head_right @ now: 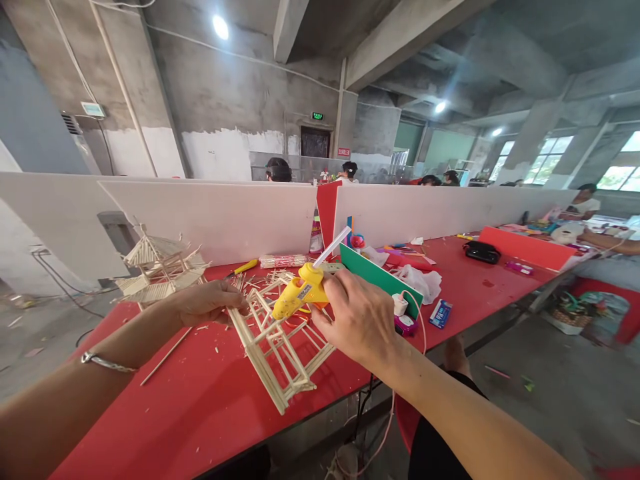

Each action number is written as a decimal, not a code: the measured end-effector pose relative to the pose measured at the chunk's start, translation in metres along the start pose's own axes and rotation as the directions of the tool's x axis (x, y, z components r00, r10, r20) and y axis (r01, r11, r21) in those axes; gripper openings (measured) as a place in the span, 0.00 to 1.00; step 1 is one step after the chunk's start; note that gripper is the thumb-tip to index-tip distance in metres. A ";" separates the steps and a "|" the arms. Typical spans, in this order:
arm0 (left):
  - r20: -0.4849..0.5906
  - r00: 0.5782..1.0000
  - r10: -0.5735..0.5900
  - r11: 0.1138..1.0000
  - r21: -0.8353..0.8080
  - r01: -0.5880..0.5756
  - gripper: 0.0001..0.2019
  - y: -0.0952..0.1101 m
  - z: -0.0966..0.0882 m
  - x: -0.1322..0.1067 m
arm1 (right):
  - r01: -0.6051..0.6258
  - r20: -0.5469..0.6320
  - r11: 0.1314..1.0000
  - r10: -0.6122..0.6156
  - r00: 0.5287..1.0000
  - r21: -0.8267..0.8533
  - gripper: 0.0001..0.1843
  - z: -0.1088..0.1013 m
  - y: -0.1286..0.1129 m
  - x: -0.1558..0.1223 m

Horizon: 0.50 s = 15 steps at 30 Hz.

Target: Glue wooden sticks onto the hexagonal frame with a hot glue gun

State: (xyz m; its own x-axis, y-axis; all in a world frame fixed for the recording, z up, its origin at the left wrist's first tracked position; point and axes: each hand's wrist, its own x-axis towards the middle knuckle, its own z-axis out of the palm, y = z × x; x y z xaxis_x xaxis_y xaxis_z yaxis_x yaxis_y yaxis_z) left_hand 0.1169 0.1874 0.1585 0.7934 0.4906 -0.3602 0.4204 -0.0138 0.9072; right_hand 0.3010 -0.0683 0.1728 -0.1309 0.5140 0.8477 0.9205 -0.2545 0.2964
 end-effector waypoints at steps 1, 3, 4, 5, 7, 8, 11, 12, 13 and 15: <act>-0.004 1.000 -0.002 1.000 0.000 0.002 0.13 0.000 0.000 0.000 | -0.001 0.002 1.000 0.001 1.000 0.001 0.12 0.000 0.000 0.000; -0.004 1.000 -0.004 1.000 0.000 0.004 0.13 0.000 0.000 0.000 | -0.005 0.000 1.000 0.005 1.000 0.000 0.12 0.000 0.000 -0.001; 0.000 1.000 -0.004 1.000 0.000 0.004 0.13 0.000 0.000 0.000 | -0.006 -0.005 1.000 0.006 1.000 -0.004 0.12 0.000 0.001 -0.001; 0.005 1.000 -0.004 1.000 0.000 0.004 0.13 -0.001 0.000 0.001 | -0.006 -0.010 1.000 0.006 1.000 -0.007 0.12 0.000 0.001 -0.002; 0.013 1.000 -0.003 1.000 0.000 0.003 0.12 -0.001 0.000 0.001 | -0.004 -0.016 1.000 0.004 1.000 -0.011 0.12 0.000 0.001 -0.002; 0.013 1.000 -0.002 1.000 0.001 0.002 0.12 -0.001 0.001 0.001 | -0.003 -0.017 1.000 0.003 1.000 -0.011 0.12 0.000 0.001 -0.003; 0.002 1.000 -0.004 1.000 0.009 0.004 0.12 0.001 0.002 0.000 | -0.006 -0.013 1.000 0.005 1.000 -0.013 0.12 0.000 0.000 -0.004; -0.004 1.000 -0.005 1.000 0.009 0.005 0.12 0.002 0.003 -0.001 | -0.007 -0.014 1.000 0.007 1.000 -0.018 0.12 0.000 0.000 -0.004; -0.010 1.000 -0.006 1.000 0.008 0.006 0.12 0.003 0.003 -0.002 | -0.006 -0.016 1.000 0.006 1.000 -0.025 0.12 0.000 0.000 -0.004; -0.018 1.000 -0.007 1.000 0.002 0.007 0.13 0.004 0.004 -0.004 | -0.002 -0.020 0.999 0.002 1.000 -0.035 0.12 -0.001 0.001 -0.003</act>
State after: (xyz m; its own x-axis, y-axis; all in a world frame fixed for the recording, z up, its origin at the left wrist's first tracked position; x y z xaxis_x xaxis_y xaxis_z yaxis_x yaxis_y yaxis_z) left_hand 0.1175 0.1817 0.1622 0.7826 0.5060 -0.3625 0.4268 -0.0123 0.9043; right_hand 0.3017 -0.0710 0.1706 -0.1367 0.4968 0.8571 0.9073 -0.2844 0.3096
